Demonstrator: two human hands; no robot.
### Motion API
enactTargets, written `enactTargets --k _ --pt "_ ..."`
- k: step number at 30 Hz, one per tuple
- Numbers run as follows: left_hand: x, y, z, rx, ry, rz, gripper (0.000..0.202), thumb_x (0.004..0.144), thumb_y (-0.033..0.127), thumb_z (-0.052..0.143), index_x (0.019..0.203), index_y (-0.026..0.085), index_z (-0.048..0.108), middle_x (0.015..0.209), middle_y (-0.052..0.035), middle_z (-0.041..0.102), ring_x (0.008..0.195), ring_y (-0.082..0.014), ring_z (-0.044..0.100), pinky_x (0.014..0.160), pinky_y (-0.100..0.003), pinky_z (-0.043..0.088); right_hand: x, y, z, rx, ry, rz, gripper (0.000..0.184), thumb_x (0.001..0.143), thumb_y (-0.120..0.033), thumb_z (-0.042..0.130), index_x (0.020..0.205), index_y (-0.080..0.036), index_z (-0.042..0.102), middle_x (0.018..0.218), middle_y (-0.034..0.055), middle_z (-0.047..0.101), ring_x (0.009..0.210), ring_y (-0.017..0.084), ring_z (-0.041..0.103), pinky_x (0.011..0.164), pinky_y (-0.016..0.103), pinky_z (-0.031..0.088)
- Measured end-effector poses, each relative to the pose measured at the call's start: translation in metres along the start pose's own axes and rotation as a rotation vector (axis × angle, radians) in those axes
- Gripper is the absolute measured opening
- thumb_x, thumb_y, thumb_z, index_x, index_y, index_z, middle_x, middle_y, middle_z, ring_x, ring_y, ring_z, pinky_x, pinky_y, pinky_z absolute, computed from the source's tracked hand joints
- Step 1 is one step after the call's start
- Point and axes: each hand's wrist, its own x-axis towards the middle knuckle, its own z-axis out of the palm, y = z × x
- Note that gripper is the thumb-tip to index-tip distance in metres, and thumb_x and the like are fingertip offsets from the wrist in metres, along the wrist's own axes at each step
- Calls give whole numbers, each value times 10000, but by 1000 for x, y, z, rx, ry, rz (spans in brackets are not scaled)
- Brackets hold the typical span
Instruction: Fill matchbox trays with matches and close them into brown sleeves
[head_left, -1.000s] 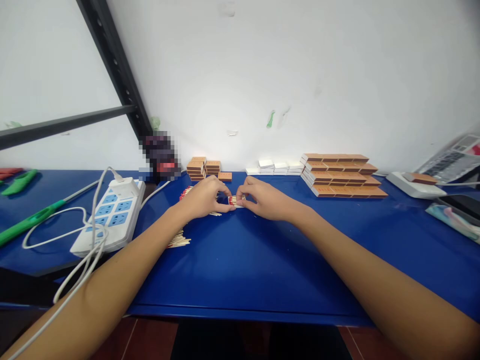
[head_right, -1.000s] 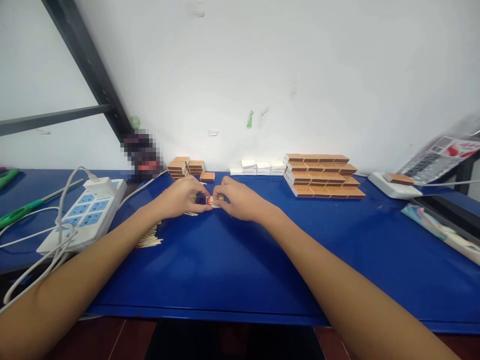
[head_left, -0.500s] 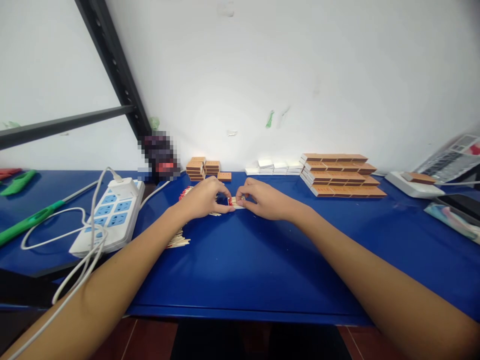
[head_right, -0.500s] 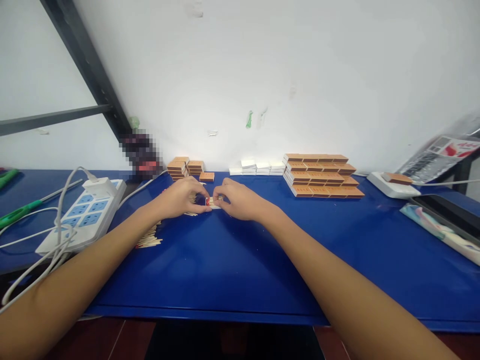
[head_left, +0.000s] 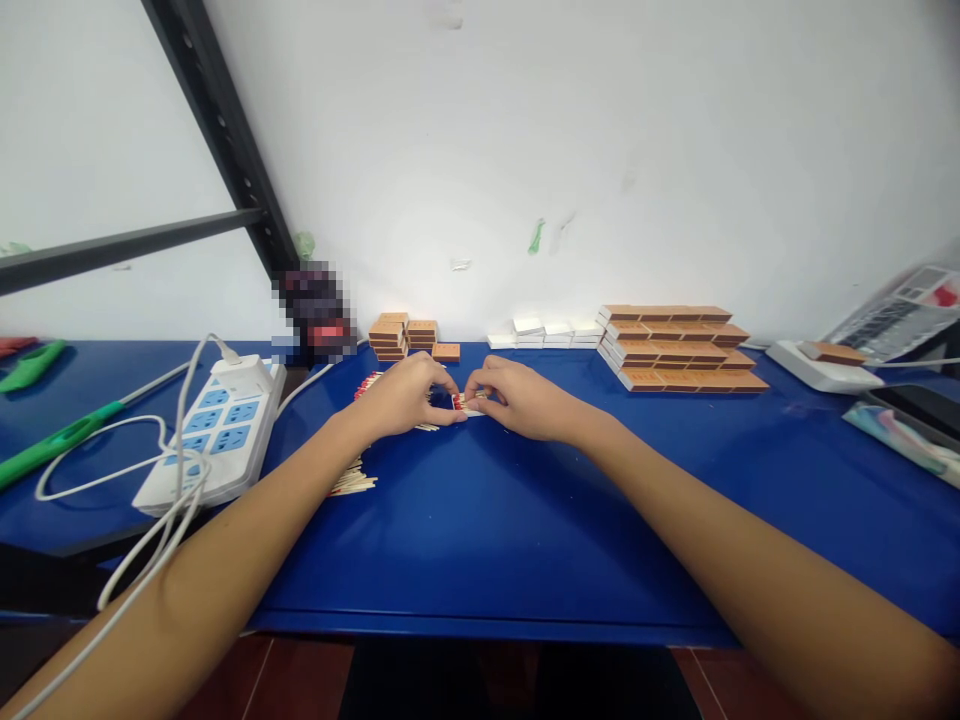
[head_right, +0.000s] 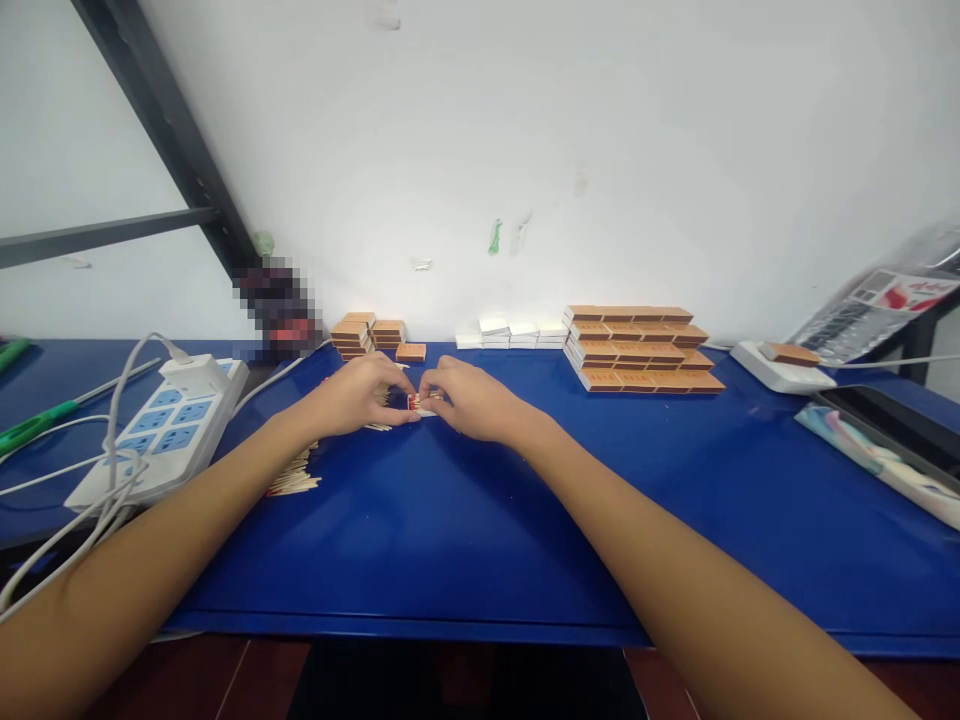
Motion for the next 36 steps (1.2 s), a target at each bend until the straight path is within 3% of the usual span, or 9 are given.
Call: enactTargets --k 5,13,23,30,36 --pt "0 0 0 -18 -7 -11 281 860 481 857 964 222 826 867 -33 732 893 -228 615 827 -336 432 0 1 1 -17 -2 18 197 1051 -330 590 1005 -201 731 1019 66 605 839 171 576 760 302 418" --pt "0 -1 1 -20 -8 -4 309 850 495 863 984 219 829 856 -37 718 905 -236 612 812 -333 427 4 7 5 26 24 23 132 990 -307 693 947 -186 726 984 60 621 850 176 579 747 290 415" --pt "0 -2 3 -26 11 7 281 838 445 880 999 223 823 864 -33 705 907 -231 609 816 -338 435 3 10 -2 65 -51 -12 139 1012 -310 653 985 -205 740 973 49 595 867 183 561 772 304 411" --pt "0 -2 3 0 3 21 277 858 465 865 946 209 809 858 -31 718 872 -222 602 817 -341 421 3 3 -2 28 7 4 141 1024 -299 618 995 -203 717 938 39 605 836 171 554 750 296 393" --pt "-1 -1 4 -20 12 12 256 847 436 873 976 221 818 832 -30 715 892 -232 612 819 -338 435 3 6 3 75 -27 4 124 999 -283 634 983 -188 712 981 61 633 859 181 589 760 301 426"
